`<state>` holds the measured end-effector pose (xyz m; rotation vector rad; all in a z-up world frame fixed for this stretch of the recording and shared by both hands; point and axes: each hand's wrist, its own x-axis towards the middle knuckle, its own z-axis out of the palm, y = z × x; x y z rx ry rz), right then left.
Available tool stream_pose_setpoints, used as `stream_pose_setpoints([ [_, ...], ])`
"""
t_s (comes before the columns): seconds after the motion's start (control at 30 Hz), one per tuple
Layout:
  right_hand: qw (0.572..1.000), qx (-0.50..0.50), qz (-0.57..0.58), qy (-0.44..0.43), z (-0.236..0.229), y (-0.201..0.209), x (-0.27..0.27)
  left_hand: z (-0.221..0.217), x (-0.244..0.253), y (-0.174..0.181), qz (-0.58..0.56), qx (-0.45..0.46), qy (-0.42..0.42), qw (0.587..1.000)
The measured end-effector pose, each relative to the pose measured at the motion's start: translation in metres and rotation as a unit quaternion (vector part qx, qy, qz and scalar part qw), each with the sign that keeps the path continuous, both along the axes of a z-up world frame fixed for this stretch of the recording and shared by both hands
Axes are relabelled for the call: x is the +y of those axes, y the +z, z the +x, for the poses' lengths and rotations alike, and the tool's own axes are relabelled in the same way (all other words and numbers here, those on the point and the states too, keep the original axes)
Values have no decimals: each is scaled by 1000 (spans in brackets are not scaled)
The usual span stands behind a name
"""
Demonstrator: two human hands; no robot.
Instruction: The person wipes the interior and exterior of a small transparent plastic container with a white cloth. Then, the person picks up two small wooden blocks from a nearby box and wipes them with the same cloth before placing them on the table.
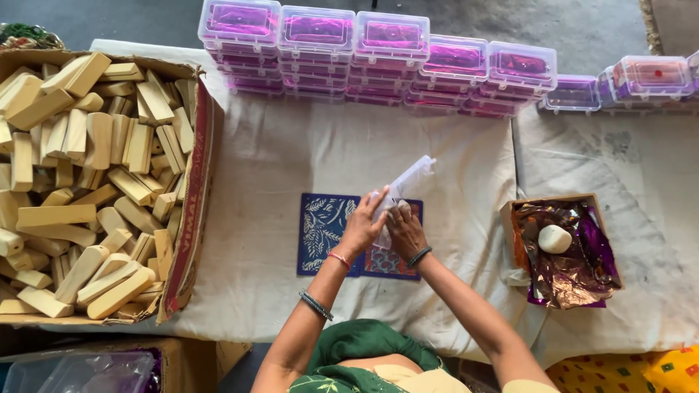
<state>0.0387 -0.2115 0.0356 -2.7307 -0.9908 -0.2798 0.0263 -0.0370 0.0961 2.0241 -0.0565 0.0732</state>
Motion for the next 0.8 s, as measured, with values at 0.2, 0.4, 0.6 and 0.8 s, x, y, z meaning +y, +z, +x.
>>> stream_pose_setpoints([
  [0.2, 993, -92, -52, -60, -15, -52, -5, -14, -17, 18, 63, -14, -47, 997],
  [0.4, 998, 35, 22, -52, -28, -24, -1, -4, -12, 20, 61, -24, -5, 998],
  [0.6, 973, 214, -25, -79, -43, -5, 6, 1, -11, 10, 51, -13, 23, 998],
  [0.8, 961, 247, 6, -122, -12, -10, 28, -12, 2, -8, 21, -78, 66, 995],
])
